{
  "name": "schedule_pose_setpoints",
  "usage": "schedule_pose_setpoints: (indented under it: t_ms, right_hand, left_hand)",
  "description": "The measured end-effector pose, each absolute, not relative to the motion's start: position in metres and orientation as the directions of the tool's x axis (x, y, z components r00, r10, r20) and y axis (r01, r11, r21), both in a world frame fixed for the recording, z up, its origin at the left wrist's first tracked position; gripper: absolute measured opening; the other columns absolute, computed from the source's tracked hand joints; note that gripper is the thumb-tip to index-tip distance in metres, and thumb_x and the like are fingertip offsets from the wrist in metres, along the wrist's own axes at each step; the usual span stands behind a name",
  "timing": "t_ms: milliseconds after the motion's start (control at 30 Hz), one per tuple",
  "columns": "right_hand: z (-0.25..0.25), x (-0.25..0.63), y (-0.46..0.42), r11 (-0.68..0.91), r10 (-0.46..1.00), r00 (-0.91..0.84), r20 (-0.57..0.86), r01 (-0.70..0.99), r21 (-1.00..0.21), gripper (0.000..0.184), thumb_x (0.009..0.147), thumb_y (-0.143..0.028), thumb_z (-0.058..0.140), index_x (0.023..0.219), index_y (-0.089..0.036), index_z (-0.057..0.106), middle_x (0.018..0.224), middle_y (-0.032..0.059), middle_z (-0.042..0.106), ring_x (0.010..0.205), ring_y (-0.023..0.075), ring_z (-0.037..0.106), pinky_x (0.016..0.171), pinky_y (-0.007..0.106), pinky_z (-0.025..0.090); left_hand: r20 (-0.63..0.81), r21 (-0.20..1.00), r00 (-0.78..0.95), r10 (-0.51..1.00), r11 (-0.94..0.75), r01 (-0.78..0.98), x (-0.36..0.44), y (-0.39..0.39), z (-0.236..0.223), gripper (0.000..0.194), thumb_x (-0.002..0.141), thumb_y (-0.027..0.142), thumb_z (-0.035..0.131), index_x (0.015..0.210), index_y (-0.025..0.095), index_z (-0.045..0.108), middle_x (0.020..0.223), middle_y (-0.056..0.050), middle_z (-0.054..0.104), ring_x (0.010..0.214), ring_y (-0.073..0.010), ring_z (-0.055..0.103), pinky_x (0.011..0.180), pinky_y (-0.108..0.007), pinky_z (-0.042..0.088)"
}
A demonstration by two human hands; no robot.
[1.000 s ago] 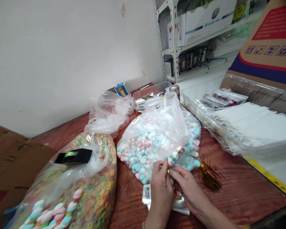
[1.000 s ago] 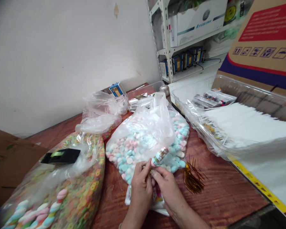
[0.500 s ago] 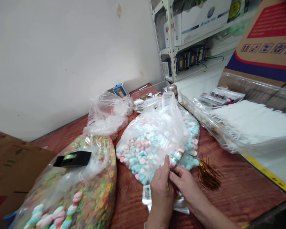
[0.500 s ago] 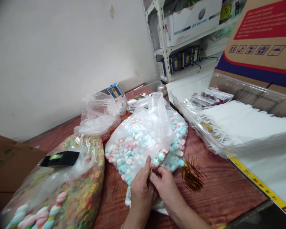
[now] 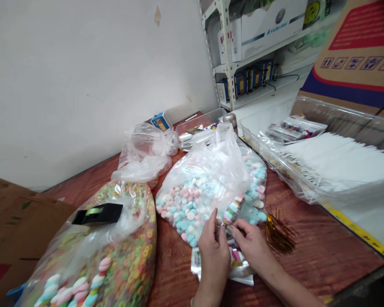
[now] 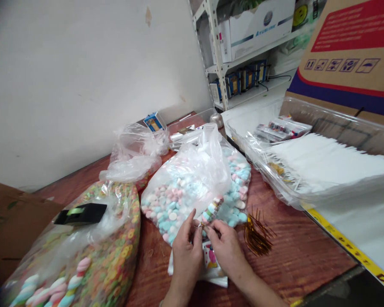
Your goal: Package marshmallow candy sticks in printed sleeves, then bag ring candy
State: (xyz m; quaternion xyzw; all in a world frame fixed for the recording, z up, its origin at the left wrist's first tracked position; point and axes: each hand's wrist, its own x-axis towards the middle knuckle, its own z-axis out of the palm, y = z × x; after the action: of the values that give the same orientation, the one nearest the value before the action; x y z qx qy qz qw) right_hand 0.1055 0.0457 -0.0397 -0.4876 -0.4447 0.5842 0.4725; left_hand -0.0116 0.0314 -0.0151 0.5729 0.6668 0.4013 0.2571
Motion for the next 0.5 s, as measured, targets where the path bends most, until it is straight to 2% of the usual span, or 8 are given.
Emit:
schedule_pose_setpoints:
  t_ms: [133,233,333,500]
  right_hand:
    - [-0.034,0.113,0.046,-0.002,0.996,-0.085,-0.003,0.011,-1.000,0.027,0.088,-0.038,0.059,0.068,-0.020,0.062,0.071,0.0010,0.058,0.073,0.0189,0.053,0.069,0.029,0.039]
    - [-0.035,0.115,0.046,0.053,0.994,-0.097,0.046,0.070,-0.996,0.028,0.091,-0.036,0.054,0.070,-0.020,0.062,0.071,0.0010,0.057,0.072,0.0189,0.054,0.068,0.028,0.040]
    - [-0.039,0.116,0.046,0.086,0.994,-0.084,0.076,0.119,-0.989,0.027,0.093,-0.036,0.053,0.075,-0.020,0.065,0.072,0.0021,0.059,0.072,0.0196,0.057,0.067,0.028,0.042]
    - [-0.040,0.114,0.044,0.142,0.990,-0.032,0.138,0.189,-0.972,0.024,0.093,-0.034,0.053,0.081,-0.021,0.069,0.076,0.0048,0.064,0.074,0.0212,0.060,0.070,0.030,0.044]
  left_hand:
    - [0.054,0.908,-0.231,0.972,0.048,0.417,-0.011,0.033,-0.014,0.030,0.087,0.024,0.055,0.114,0.018,0.068,0.109,-0.011,0.070,0.102,-0.0224,0.063,0.093,-0.036,0.048]
    - [-0.078,0.977,-0.216,0.973,0.118,0.179,-0.008,0.033,-0.015,0.022,0.085,0.031,0.060,0.100,0.017,0.071,0.094,-0.008,0.072,0.090,-0.0212,0.065,0.085,-0.033,0.050]
    - [-0.215,0.977,-0.221,0.951,0.211,-0.040,-0.005,0.032,-0.017,0.025,0.079,0.037,0.068,0.091,0.016,0.071,0.077,-0.004,0.069,0.075,-0.0181,0.063,0.072,-0.028,0.050]
    - [-0.249,0.965,-0.253,0.935,0.218,-0.144,-0.001,0.031,-0.019,0.026,0.076,0.038,0.072,0.090,0.016,0.070,0.065,0.003,0.060,0.057,-0.0105,0.051,0.056,-0.020,0.042]
